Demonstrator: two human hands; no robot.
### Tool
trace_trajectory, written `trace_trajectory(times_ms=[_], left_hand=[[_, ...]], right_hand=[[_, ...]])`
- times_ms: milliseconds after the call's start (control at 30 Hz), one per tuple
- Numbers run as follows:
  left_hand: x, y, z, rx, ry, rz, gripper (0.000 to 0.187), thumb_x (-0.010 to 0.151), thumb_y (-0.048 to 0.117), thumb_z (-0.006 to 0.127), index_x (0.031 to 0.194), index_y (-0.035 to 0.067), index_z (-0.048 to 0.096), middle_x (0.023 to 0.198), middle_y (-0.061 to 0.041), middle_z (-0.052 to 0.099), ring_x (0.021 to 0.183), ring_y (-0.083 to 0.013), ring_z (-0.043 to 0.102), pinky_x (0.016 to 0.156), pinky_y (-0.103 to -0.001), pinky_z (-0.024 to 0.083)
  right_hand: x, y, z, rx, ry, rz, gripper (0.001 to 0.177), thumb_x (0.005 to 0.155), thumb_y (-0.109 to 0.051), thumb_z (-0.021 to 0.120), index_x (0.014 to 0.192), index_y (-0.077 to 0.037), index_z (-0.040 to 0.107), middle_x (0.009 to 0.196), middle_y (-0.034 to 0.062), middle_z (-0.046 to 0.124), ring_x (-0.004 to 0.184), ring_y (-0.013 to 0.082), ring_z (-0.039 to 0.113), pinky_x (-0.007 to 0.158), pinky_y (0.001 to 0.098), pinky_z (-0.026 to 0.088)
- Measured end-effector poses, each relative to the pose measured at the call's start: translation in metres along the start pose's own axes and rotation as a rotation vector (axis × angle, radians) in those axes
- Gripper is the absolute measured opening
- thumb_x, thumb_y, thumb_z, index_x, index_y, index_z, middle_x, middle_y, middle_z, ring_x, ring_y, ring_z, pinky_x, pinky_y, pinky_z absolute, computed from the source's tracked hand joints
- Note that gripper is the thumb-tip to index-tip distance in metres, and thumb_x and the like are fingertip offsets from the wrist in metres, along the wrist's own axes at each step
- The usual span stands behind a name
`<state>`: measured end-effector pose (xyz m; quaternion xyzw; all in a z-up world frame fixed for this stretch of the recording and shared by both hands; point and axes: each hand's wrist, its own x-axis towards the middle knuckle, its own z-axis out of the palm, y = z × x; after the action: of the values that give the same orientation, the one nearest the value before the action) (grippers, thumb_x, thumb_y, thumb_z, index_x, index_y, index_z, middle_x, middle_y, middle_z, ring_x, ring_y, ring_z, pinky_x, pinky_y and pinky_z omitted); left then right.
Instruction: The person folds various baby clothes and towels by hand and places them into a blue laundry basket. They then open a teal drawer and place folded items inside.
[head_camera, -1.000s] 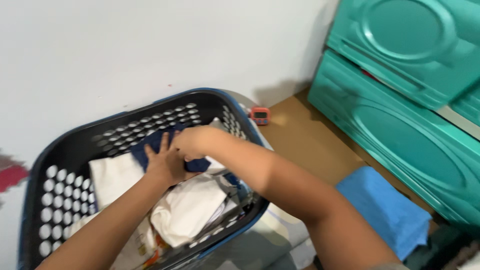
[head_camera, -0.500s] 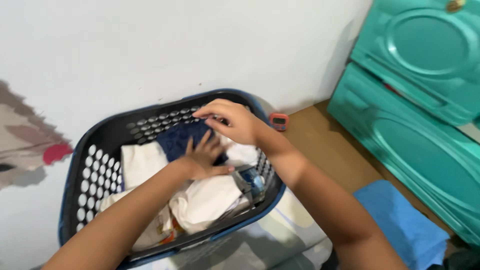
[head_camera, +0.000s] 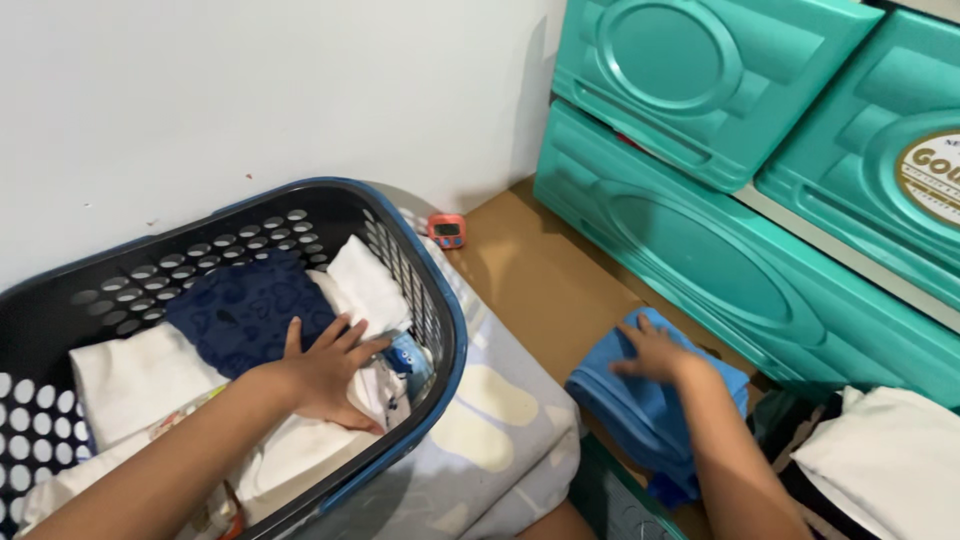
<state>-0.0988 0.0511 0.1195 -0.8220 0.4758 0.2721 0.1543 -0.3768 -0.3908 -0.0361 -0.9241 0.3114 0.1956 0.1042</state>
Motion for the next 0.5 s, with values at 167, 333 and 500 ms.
trace_trajectory(times_ms=[167,333,500], left_hand=[[0.008,-0.001,0.005,-0.003,-0.007,0.006,0.132,0.058,0.082,0.078,0.163,0.038,0.012,0.174,-0.004,-0.001,0.161,-0.0276,-0.012,0.117,-0.077,-0.004],[0.009,-0.010,0.009,-0.033,0.026,0.047,0.126,0.061,0.081,0.075,0.163,0.034,0.018,0.173,-0.006,0.006,0.161,-0.0277,-0.005,0.116,-0.078,-0.003],[0.005,-0.043,-0.006,-0.334,0.118,0.170,0.108,0.073,0.078,0.063,0.159,0.019,0.033,0.164,-0.010,0.039,0.153,-0.0281,0.033,0.125,-0.057,0.015]], right_hand=[[-0.055,-0.058,0.009,0.027,-0.110,0.179,0.136,0.063,-0.059,0.097,0.161,-0.039,0.005,0.170,0.0179,-0.015,0.155,0.0496,-0.002,0.111,0.0792,0.022],[-0.091,-0.117,0.009,-0.130,0.108,0.188,0.106,0.073,-0.040,0.091,0.156,-0.040,0.025,0.168,0.0199,0.007,0.150,0.0550,0.015,0.104,0.0785,0.032],[-0.084,-0.092,0.046,0.050,0.585,-0.001,0.057,0.076,-0.019,0.079,0.129,-0.025,0.061,0.141,0.0117,0.060,0.127,0.0400,0.059,0.098,0.0489,0.055]])
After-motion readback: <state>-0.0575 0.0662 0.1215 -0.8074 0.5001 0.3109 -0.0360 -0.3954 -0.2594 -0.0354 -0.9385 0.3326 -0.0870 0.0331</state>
